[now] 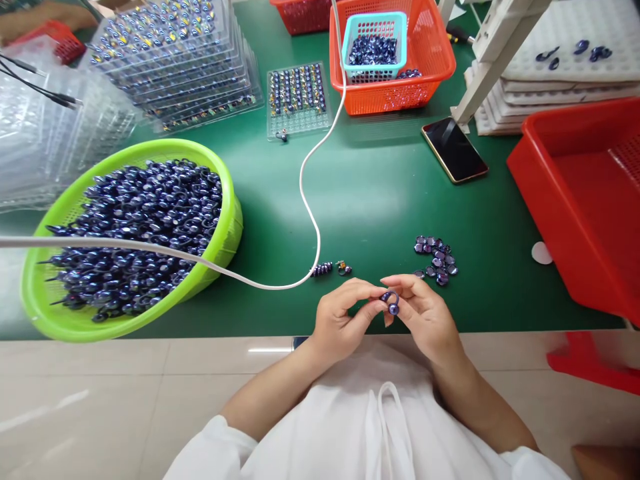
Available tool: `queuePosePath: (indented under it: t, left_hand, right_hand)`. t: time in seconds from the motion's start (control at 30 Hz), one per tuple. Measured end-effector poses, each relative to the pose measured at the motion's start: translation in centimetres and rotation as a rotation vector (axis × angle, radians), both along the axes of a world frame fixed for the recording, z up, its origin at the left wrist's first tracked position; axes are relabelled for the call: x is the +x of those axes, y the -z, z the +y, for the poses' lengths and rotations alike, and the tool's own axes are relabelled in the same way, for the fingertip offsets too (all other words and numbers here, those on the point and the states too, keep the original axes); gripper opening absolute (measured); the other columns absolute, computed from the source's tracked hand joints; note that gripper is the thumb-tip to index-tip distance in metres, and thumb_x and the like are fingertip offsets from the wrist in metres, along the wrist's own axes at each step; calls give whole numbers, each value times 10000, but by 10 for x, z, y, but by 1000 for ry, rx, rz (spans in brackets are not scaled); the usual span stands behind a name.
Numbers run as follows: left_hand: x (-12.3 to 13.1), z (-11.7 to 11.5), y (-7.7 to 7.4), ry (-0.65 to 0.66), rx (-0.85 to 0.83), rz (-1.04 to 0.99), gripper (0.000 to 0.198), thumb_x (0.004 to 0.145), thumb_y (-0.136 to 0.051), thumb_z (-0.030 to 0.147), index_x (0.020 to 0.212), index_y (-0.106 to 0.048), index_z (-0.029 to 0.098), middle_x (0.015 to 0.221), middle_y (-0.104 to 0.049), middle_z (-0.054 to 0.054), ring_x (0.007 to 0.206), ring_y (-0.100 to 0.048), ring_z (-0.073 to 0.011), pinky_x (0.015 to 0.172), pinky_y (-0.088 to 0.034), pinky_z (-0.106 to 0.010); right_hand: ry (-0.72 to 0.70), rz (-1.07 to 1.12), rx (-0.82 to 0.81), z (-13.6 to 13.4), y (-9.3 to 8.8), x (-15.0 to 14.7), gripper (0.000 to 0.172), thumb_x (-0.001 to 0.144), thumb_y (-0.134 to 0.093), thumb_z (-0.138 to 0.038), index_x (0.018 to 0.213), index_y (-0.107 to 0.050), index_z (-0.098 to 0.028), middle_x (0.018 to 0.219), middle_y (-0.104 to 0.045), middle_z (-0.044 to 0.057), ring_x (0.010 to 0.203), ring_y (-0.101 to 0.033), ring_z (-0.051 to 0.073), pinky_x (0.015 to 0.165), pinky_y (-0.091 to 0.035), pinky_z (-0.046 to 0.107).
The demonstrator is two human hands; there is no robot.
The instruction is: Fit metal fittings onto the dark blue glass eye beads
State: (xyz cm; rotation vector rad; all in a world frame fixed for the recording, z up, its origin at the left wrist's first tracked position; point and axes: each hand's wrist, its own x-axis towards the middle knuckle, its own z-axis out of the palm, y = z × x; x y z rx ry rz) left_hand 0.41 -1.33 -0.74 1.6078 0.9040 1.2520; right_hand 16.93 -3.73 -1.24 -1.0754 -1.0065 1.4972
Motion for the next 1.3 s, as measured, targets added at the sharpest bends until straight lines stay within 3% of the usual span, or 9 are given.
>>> queuePosePath:
  t: [0.37, 0.5, 0.67, 0.8, 0.93, 1.0, 1.07, 1.2, 1.3]
  left_hand:
    - [-6, -5, -3, 11, -65, 30, 176, 906, -629, 86, 1026, -718, 179, 920, -733, -84, 840, -675, -172, 778, -553, -302]
    - [-5, -5, -2, -1, -194, -35, 129, 907, -661, 140, 997, -744, 182, 898, -752, -69, 818, -696, -161, 760, -560, -275]
    - [-4, -4, -7, 9, -448, -79, 160, 904, -692, 250, 1045, -706, 176, 965, -787, -83, 879, -752, -190, 803, -594, -284]
    - [-6, -1, -15, 3, -298, 88, 258, 857, -752, 264, 1089, -682, 172, 975, -784, -91, 899, -745, -203, 852, -587, -319]
    - [-4, 0, -20, 4, -134, 245, 159, 838, -760, 239, 971, -729, 157, 865, -757, -73, 797, -702, -179, 771, -571, -299]
    - [-1, 0, -20, -15, -225, 193, 106, 868, -712, 221, 946, -733, 151, 863, -759, -75, 784, -705, -172, 758, -572, -292]
    - [1, 1, -18, -3, -430, 63, 111, 874, -701, 239, 922, -727, 143, 833, -761, -72, 750, -712, -167, 733, -579, -286]
    - [-1, 7, -14, 142, -872, -250, 196, 813, -775, 306, 837, -713, 122, 675, -723, -33, 597, -676, -134, 629, -560, -259]
    - [-3, 10, -11, 209, -1001, -337, 232, 764, -824, 309, 802, -712, 110, 661, -714, -30, 565, -656, -119, 604, -536, -247]
  right_hand:
    - [-30, 51, 12, 2, 5, -10, 155, 942, -661, -285, 1082, -724, -305, 836, -664, -31, 539, -650, 70, 514, -574, 199]
    - [15, -129, 83, 0, 3, -8, 204, 965, -623, -261, 1138, -716, -316, 836, -673, -27, 562, -646, 71, 537, -564, 198]
    - [86, -500, 349, 0, -4, 0, 274, 963, -595, -170, 1183, -708, -291, 892, -676, 6, 694, -660, 109, 629, -563, 245]
    - [99, -718, 579, 5, -7, 11, 324, 928, -607, -97, 1200, -678, -259, 989, -725, 44, 852, -698, 164, 749, -584, 303]
    - [84, -923, 781, 7, -5, 17, 389, 906, -614, -73, 1257, -621, -241, 1033, -762, 67, 899, -731, 198, 792, -603, 330]
    - [96, -991, 834, 6, -4, 16, 396, 894, -626, -77, 1257, -607, -234, 1007, -762, 71, 880, -731, 203, 776, -606, 332]
    - [128, -1019, 846, 5, -3, 14, 395, 884, -641, -82, 1249, -600, -226, 967, -751, 73, 844, -719, 200, 750, -604, 329]
    - [170, -943, 790, 4, -3, 11, 380, 892, -650, -116, 1250, -590, -231, 945, -712, 73, 807, -697, 187, 712, -601, 319]
    - [96, -865, 745, 3, -6, 12, 322, 923, -627, -154, 1232, -599, -238, 952, -705, 68, 822, -694, 183, 699, -595, 310]
